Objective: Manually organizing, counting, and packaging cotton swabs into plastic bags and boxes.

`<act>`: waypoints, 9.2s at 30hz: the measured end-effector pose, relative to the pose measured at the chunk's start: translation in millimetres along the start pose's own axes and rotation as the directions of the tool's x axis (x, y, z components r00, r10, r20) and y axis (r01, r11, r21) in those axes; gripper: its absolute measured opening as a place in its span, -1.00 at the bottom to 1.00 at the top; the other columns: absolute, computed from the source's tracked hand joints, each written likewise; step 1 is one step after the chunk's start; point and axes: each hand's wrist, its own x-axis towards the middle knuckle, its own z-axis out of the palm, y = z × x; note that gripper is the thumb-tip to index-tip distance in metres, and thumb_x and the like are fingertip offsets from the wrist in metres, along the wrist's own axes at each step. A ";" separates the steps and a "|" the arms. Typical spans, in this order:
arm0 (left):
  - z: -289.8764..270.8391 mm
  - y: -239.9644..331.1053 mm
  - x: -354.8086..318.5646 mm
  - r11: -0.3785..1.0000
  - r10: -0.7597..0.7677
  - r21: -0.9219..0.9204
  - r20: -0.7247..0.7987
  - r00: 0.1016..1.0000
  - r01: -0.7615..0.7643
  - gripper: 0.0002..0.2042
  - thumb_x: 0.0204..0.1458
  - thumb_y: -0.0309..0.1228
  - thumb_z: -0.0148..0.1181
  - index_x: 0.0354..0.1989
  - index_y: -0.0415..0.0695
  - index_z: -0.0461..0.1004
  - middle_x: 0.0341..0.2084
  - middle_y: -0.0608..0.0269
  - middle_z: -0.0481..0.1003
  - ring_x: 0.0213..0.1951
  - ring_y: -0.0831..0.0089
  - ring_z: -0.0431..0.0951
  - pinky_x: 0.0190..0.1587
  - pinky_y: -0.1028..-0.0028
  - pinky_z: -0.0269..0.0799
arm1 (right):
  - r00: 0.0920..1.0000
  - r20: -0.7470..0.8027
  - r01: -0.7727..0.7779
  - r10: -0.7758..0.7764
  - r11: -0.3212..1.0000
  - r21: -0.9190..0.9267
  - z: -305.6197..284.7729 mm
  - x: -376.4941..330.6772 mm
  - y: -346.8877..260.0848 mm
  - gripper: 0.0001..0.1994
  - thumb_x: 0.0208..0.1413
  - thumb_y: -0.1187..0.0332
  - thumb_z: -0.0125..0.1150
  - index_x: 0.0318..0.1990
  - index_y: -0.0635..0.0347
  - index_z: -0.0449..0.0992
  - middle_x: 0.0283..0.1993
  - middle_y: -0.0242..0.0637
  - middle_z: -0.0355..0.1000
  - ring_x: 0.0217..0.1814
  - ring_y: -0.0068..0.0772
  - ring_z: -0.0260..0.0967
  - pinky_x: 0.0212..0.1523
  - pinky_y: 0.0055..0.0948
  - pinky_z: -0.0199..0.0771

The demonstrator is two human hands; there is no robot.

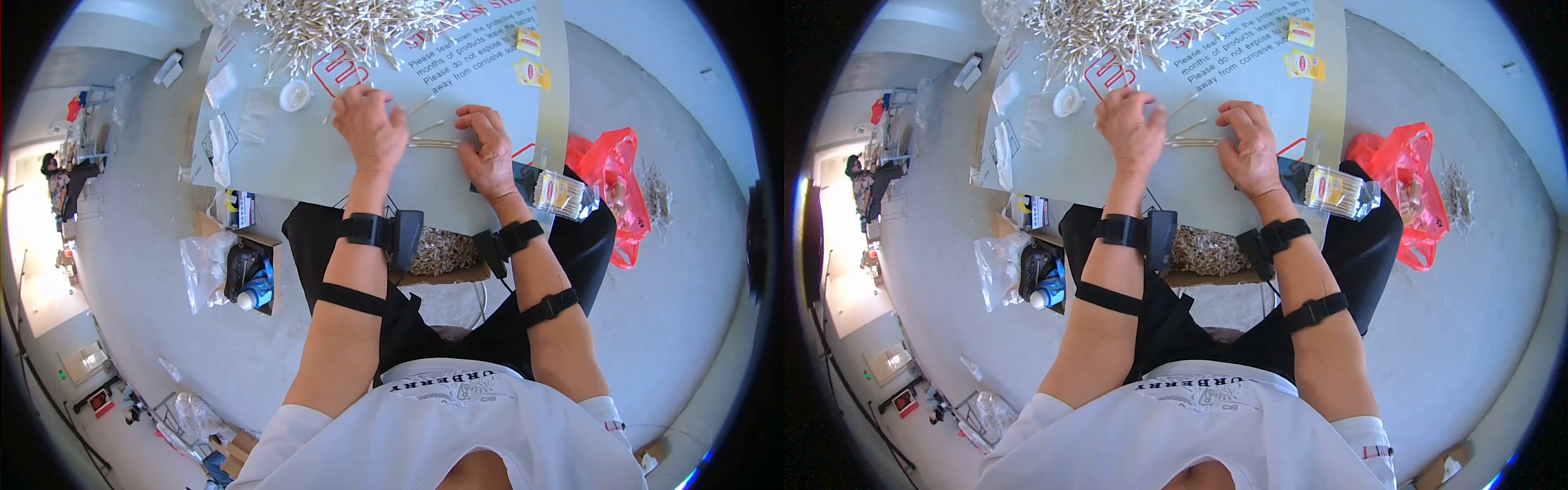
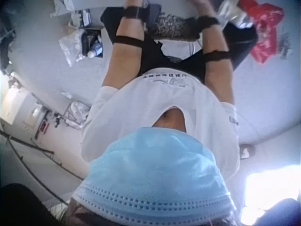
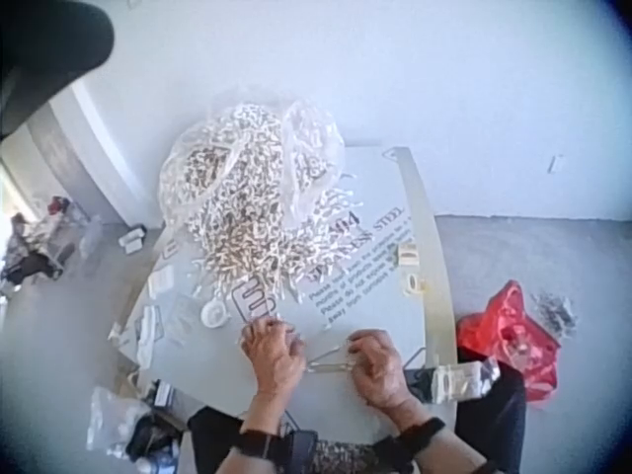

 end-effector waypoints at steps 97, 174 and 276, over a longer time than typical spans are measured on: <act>10.1 64.3 -43.0 0.981 0.126 0.075 0.448 0.885 -0.178 -0.14 0.11 0.12 0.04 0.40 -0.30 -0.02 0.42 -0.14 -0.07 0.46 0.05 -0.14 0.41 -0.09 -0.34 | 0.882 -0.171 -0.278 0.439 0.778 0.564 -5.9 -20.3 -2.2 -0.72 0.35 0.38 -0.04 0.07 0.36 0.45 0.16 -0.21 0.39 0.18 -0.46 0.33 0.27 -0.44 0.32; -1.1 12.2 61.1 0.955 -0.044 -0.186 0.682 0.730 0.231 -0.84 -0.16 -0.41 0.22 -0.48 -0.27 0.48 -0.55 0.07 0.53 -0.52 0.23 0.51 -0.40 0.30 0.42 | 0.977 -0.191 -0.147 0.099 0.957 -0.251 -30.6 -12.8 1.9 -0.95 -0.02 0.51 0.22 -0.45 0.16 0.48 -0.41 -0.26 0.38 -0.36 -0.13 0.43 -0.34 -0.25 0.44; -15.5 66.0 -75.1 0.915 0.374 -0.104 0.582 0.722 -0.390 -0.19 0.11 0.10 0.07 0.41 -0.17 0.03 0.44 0.09 -0.04 0.46 0.24 -0.09 0.44 0.03 -0.25 | 0.971 0.240 0.150 0.022 0.725 -0.673 -63.5 -81.0 -33.6 -0.47 0.14 0.30 0.09 0.29 0.19 0.29 0.40 -0.24 0.17 0.51 -0.27 -0.03 0.49 -0.04 -0.22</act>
